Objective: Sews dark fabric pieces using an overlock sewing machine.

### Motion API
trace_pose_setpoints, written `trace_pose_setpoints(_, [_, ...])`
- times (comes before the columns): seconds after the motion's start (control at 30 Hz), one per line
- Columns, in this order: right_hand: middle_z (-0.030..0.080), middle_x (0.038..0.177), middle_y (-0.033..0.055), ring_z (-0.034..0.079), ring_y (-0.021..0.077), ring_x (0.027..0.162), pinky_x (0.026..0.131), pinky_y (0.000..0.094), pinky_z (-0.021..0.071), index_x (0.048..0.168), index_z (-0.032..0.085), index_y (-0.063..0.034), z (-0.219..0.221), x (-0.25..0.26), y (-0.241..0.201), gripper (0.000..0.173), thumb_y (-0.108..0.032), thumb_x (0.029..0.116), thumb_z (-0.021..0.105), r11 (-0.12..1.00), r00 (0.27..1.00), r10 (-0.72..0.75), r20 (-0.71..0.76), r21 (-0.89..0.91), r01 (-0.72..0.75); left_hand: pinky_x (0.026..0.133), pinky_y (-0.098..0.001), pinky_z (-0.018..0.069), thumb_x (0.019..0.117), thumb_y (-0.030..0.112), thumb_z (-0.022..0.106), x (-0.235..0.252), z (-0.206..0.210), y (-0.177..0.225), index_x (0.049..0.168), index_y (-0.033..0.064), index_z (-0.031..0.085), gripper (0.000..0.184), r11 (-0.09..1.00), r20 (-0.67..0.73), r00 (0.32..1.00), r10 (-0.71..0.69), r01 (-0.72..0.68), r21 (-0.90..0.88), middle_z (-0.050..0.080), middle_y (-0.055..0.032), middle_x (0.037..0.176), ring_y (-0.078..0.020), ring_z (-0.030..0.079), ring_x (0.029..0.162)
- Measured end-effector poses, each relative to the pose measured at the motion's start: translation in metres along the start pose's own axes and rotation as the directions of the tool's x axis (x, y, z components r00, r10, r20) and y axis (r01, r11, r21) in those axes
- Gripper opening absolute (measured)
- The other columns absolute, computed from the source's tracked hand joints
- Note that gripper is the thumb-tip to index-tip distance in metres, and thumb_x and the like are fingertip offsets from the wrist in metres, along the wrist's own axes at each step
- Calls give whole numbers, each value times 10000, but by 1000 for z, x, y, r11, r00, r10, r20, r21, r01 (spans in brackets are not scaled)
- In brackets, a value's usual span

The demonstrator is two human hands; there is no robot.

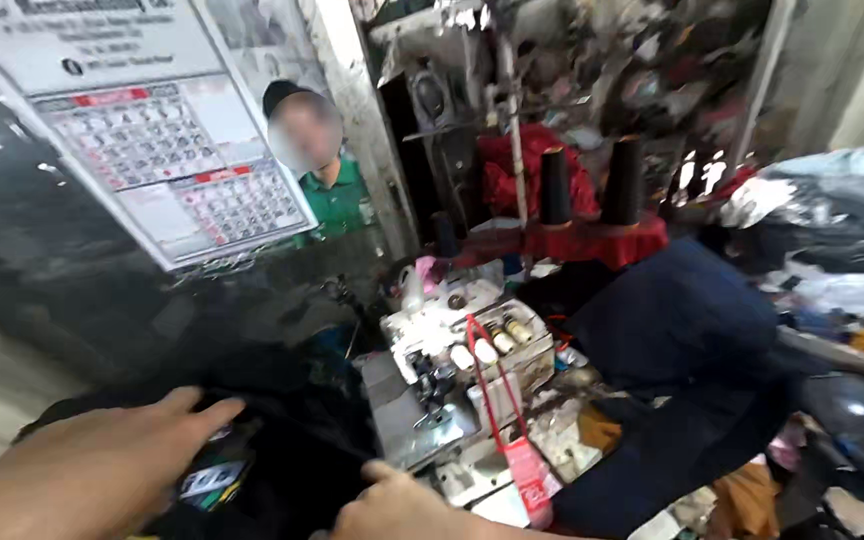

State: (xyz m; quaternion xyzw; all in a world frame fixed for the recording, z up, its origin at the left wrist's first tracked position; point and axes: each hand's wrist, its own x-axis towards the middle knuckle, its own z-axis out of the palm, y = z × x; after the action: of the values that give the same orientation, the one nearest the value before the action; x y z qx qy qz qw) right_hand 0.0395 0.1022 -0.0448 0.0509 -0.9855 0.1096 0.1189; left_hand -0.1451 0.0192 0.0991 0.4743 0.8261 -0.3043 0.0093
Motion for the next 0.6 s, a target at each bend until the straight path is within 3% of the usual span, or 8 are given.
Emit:
trace_pose_setpoints(0.07, [709,821,72,701,286,883,1198,690,216,1067,708,-82,2,-11,-1,236,-281,942,694,998,992,-66,-109,3,67,795,-641,569,889,262,780,15,17,3,1559,228,448,748,999,-140,990,-17,21,32,538,-244,1411,-473,665,1026])
trace_pose_setpoints(0.1, [691,771,46,695,258,854,1222,667,183,1030,718,-95,7,-13,-4,211,-286,952,673,992,965,-119,-236,8,124,761,-622,579,927,318,736,24,20,10,1526,229,497,651,999,-275,961,-25,34,28,569,-220,1380,-445,687,956])
trace_pose_setpoints(0.17, [661,710,30,681,223,778,1217,546,285,981,720,-110,18,-21,-11,257,-353,972,633,979,911,-154,-382,65,193,779,-646,550,993,309,646,49,23,39,1402,159,617,436,999,-539,842,-4,-19,-37,629,-224,1284,-454,680,934])
trace_pose_setpoints(0.2, [650,692,20,674,204,738,1113,475,421,947,708,-131,24,-30,-9,291,-403,985,611,983,916,-121,-384,82,165,824,-639,528,1022,283,588,64,30,61,1326,133,662,347,994,-642,767,8,-77,-80,651,-206,1225,-434,669,962])
trace_pose_setpoints(0.27, [631,662,38,663,234,636,653,455,555,880,680,-137,35,-55,9,339,-425,1017,566,991,958,-5,-286,124,43,879,-606,500,1049,301,523,95,56,107,1186,123,712,294,956,-771,637,-17,-216,-200,673,-140,1131,-359,655,1005])
trace_pose_setpoints(0.33, [618,651,80,648,289,600,516,504,500,853,667,-107,46,-81,33,357,-392,1031,547,980,978,115,-173,184,-82,914,-555,488,1006,353,578,125,87,140,1063,161,738,257,877,-806,581,-112,-325,-355,677,-50,1050,-254,648,995])
trace_pose_setpoints(0.43, [622,678,83,648,284,645,581,484,499,869,664,-97,56,-99,49,339,-361,1039,536,967,972,173,-158,214,-137,834,-515,504,916,302,716,142,97,153,935,165,727,139,779,-821,530,-211,-417,-469,665,4,903,-183,642,852])
trace_pose_setpoints(0.6, [621,665,88,633,279,615,575,453,485,880,687,-81,42,-101,47,344,-320,1047,505,948,943,257,-213,244,-204,925,-501,441,992,375,562,138,93,138,969,253,755,229,753,-801,597,36,-543,-371,635,64,1081,-165,570,1107])
